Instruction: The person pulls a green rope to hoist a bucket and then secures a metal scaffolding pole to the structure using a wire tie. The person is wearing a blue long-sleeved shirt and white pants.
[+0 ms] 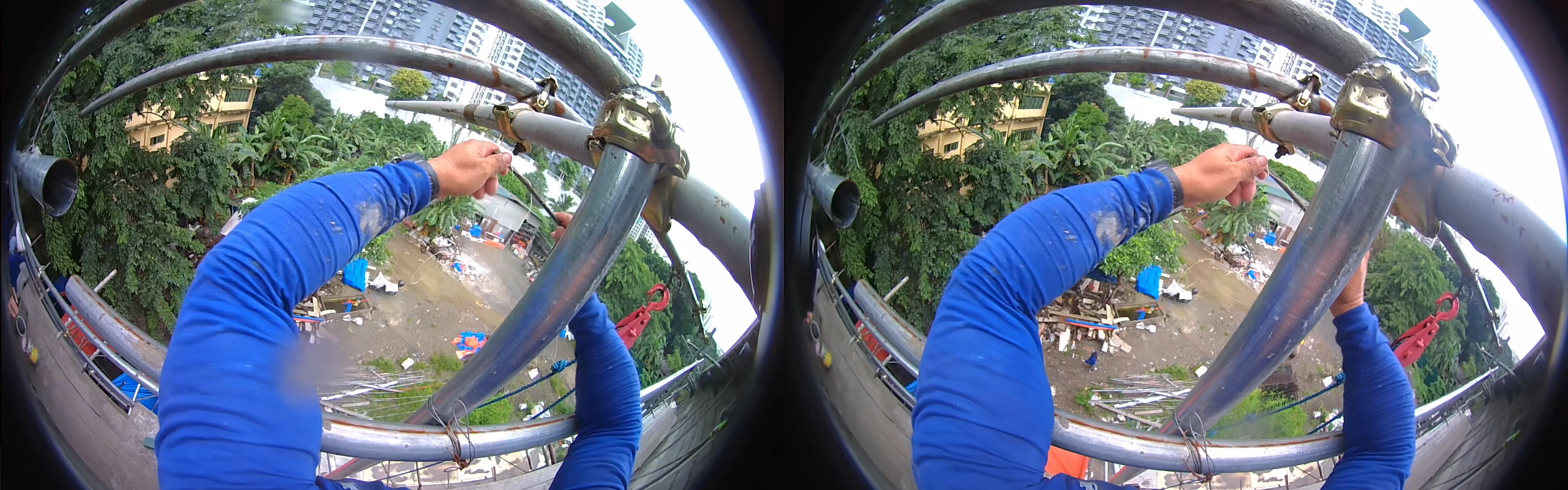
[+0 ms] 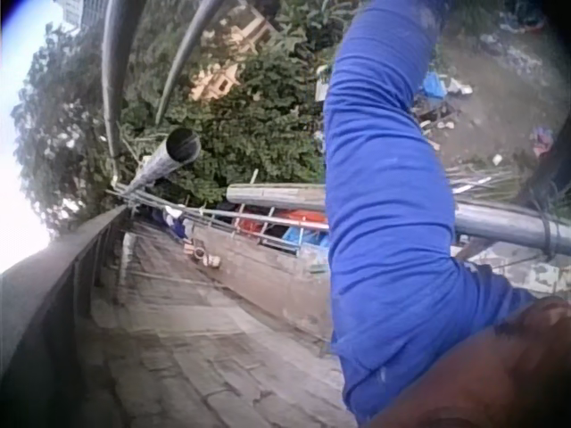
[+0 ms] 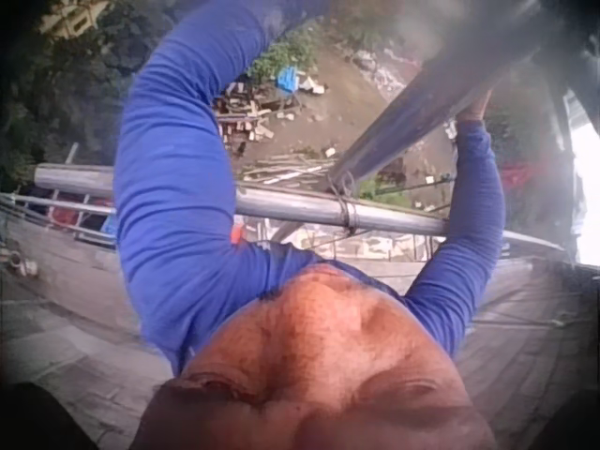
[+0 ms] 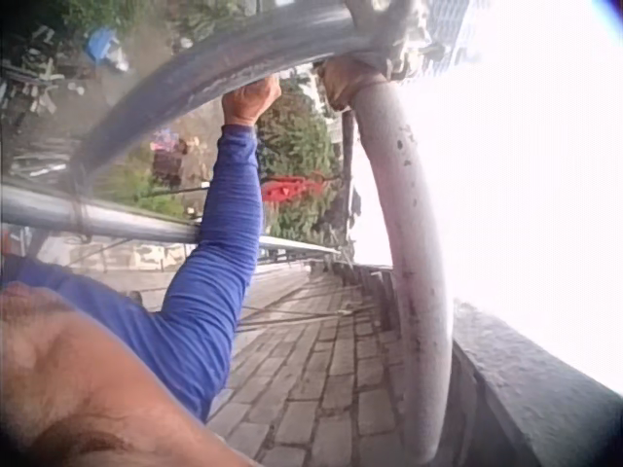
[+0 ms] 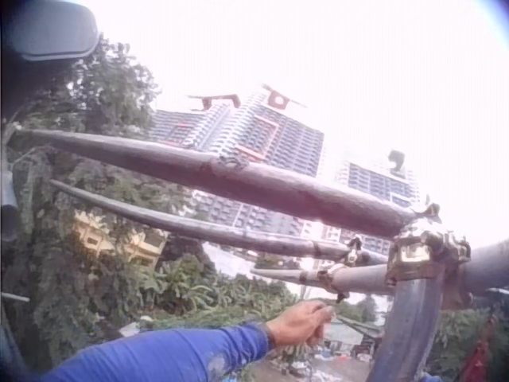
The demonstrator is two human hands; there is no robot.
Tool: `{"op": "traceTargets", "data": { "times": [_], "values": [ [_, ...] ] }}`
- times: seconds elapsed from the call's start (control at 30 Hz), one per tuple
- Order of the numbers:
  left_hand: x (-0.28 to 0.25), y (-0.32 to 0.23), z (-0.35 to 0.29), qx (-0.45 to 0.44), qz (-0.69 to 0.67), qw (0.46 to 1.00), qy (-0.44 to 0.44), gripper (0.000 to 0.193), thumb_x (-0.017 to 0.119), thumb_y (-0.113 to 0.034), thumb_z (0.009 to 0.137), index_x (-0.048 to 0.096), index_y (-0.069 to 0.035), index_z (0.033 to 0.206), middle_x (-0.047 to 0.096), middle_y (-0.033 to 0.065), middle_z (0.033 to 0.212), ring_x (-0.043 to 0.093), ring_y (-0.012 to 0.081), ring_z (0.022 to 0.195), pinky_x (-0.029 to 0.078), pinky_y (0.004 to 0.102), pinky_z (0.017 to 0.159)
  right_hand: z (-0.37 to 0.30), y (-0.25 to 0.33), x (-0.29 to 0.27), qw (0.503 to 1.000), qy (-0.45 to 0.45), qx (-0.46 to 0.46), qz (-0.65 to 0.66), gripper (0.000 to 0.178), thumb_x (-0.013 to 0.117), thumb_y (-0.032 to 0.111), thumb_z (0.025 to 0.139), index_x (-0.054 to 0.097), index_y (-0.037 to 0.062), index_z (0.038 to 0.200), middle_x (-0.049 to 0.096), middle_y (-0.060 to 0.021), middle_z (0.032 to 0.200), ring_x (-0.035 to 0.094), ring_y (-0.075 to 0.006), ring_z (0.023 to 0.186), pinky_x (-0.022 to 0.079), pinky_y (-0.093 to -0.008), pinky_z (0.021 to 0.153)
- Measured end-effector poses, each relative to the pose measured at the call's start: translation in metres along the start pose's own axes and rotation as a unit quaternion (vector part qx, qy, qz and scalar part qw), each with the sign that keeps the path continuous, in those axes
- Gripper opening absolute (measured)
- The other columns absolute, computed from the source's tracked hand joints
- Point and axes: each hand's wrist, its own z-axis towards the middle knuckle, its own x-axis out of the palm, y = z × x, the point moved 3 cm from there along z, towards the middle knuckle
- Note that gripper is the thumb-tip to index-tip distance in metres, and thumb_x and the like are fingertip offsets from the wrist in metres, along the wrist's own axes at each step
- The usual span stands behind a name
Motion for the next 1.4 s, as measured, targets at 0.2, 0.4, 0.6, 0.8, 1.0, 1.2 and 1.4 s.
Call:
{"op": "traceTargets", "data": {
  "times": [0.2,0.4,0.6,0.8,1.0,1.2,1.4],
  "values": [
    [0.008,0.033,0.019,-0.018,0.01,0.995,-0.093,0.027,0.053,-0.03,0.105,0.059,-0.005,0.099,0.061,0.0031,0.074,0.054,0.0098,0.06,0.046,0.0266,0.056,0.006,0.009,0.069,0.998,0.036,0.051,-0.025,0.02,0.053,0.014,0.104,0.064,-0.0009,0.112,0.056,-0.0043,0.073,0.054,-0.0112,0.069,0.045,-0.0282,0.063],
    [0.019,0.042,0.044,-0.036,-0.113,0.978,-0.169,0.022,0.056,-0.023,0.103,0.062,-0.002,0.102,0.067,0.0059,0.083,0.063,0.0118,0.067,0.051,0.0269,0.06,0.034,-0.011,0.067,0.998,0.003,0.053,0.032,0.021,0.053,0.018,0.104,0.063,0.0019,0.097,0.053,-0.0031,0.066,0.047,-0.0114,0.06,0.04,-0.0301,0.056],
    [0.032,0.035,0.052,-0.015,-0.151,0.967,-0.204,0.017,0.06,-0.017,0.102,0.064,0.0,0.099,0.069,0.0069,0.083,0.066,0.0137,0.068,0.05,0.0291,0.059,0.044,-0.042,0.042,0.997,-0.017,0.024,-0.065,0.022,0.053,0.021,0.105,0.056,0.0036,0.092,0.048,-0.0017,0.069,0.046,-0.0095,0.064,0.041,-0.0291,0.058],
    [0.037,0.032,0.052,0.036,-0.154,0.964,-0.214,0.018,0.061,-0.014,0.1,0.065,0.003,0.097,0.07,0.0087,0.082,0.069,0.0146,0.067,0.052,0.0294,0.06,0.047,-0.059,0.034,0.98,-0.023,-0.032,-0.194,0.025,0.052,0.024,0.107,0.054,0.0036,0.093,0.05,0.0004,0.077,0.049,-0.0087,0.068,0.046,-0.027,0.062],
    [0.037,0.032,0.056,0.052,-0.186,0.943,-0.272,0.015,0.063,-0.01,0.096,0.066,0.005,0.094,0.071,0.0087,0.077,0.071,0.0153,0.063,0.057,0.0297,0.058,0.05,-0.04,0.059,0.987,0.008,0.003,-0.164,0.026,0.051,0.024,0.108,0.055,0.0027,0.094,0.052,-0.0001,0.078,0.051,-0.0091,0.068,0.047,-0.0268,0.064],
    [0.042,0.026,0.059,0.059,-0.184,0.935,-0.296,0.013,0.065,-0.008,0.095,0.065,0.004,0.099,0.071,0.01,0.078,0.071,0.0163,0.06,0.057,0.0296,0.054,0.06,-0.058,0.063,0.974,-0.045,0.008,-0.223,0.024,0.053,0.023,0.107,0.055,0.0027,0.096,0.056,-0.003,0.079,0.054,-0.0117,0.068,0.048,-0.0287,0.065],
    [0.034,0.034,0.061,0.06,-0.233,0.933,-0.268,0.011,0.061,-0.006,0.097,0.062,0.003,0.103,0.071,0.0113,0.08,0.072,0.0188,0.063,0.057,0.0304,0.054,0.041,0.024,0.062,0.926,-0.052,0.004,-0.375,0.019,0.057,0.019,0.103,0.059,0.0029,0.094,0.054,-0.0065,0.073,0.052,-0.0166,0.068,0.043,-0.0346,0.063]
  ]
}}
